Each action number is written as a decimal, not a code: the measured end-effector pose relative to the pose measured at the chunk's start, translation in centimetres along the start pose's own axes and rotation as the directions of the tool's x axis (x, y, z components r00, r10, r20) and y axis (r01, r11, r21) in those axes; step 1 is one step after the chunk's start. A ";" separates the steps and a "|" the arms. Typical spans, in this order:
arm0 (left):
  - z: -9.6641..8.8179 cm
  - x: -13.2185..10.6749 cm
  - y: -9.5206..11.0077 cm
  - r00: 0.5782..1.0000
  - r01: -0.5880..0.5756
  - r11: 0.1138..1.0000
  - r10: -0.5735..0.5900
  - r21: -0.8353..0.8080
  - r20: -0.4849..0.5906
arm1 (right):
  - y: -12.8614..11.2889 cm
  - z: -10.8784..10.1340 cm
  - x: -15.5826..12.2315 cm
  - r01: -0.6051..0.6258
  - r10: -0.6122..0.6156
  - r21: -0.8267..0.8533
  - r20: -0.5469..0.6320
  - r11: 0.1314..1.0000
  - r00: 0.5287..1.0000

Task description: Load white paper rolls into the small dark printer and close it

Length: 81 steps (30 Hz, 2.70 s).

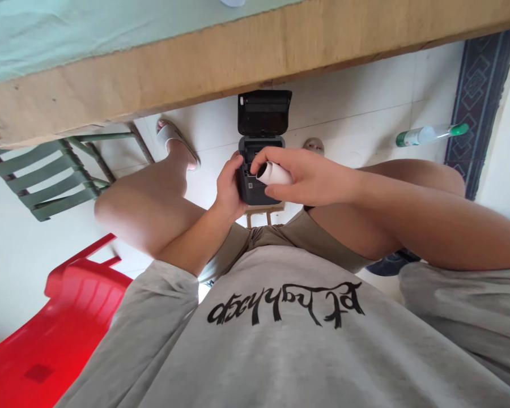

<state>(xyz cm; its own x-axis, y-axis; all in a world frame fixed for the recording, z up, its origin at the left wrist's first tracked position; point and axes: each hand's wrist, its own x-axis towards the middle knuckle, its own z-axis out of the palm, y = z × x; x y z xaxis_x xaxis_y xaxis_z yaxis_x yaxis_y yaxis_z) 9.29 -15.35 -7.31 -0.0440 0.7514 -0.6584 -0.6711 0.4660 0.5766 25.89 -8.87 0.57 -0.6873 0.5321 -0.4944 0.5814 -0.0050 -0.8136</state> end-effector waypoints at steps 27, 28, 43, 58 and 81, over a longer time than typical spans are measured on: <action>-0.4 -0.2 -0.7 0.984 -0.090 0.990 0.071 0.106 0.164 | 1.3 1.3 0.3 -0.101 -0.104 -0.611 -0.290 0.785 0.951; -0.3 -0.2 -0.7 0.984 -0.091 0.991 0.074 0.101 0.160 | 1.4 1.4 0.2 -0.078 -0.133 -0.618 -0.288 0.782 0.948; -2.5 1.1 -1.7 0.968 -0.117 0.956 0.049 0.268 0.248 | 0.9 -2.9 -2.2 -0.186 -0.237 -0.660 -0.496 0.728 0.835; -1.6 -0.2 -1.3 0.959 -0.075 0.962 -0.004 0.264 0.285 | 1.2 -3.4 -2.2 -0.128 -0.033 -0.430 -0.347 0.894 0.937; -0.4 0.0 -0.1 0.994 0.041 0.989 -0.055 0.141 0.096 | 2.3 -1.5 0.8 -0.091 -0.004 -0.444 -0.210 0.891 0.978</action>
<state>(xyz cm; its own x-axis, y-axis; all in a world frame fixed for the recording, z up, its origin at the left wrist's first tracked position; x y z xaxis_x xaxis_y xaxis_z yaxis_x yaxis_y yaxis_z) 9.06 -15.56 -7.60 0.0642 0.7660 -0.6396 -0.5616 0.5575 0.6113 27.32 -7.17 -1.25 -0.5830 0.6983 -0.4155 0.7744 0.3228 -0.5442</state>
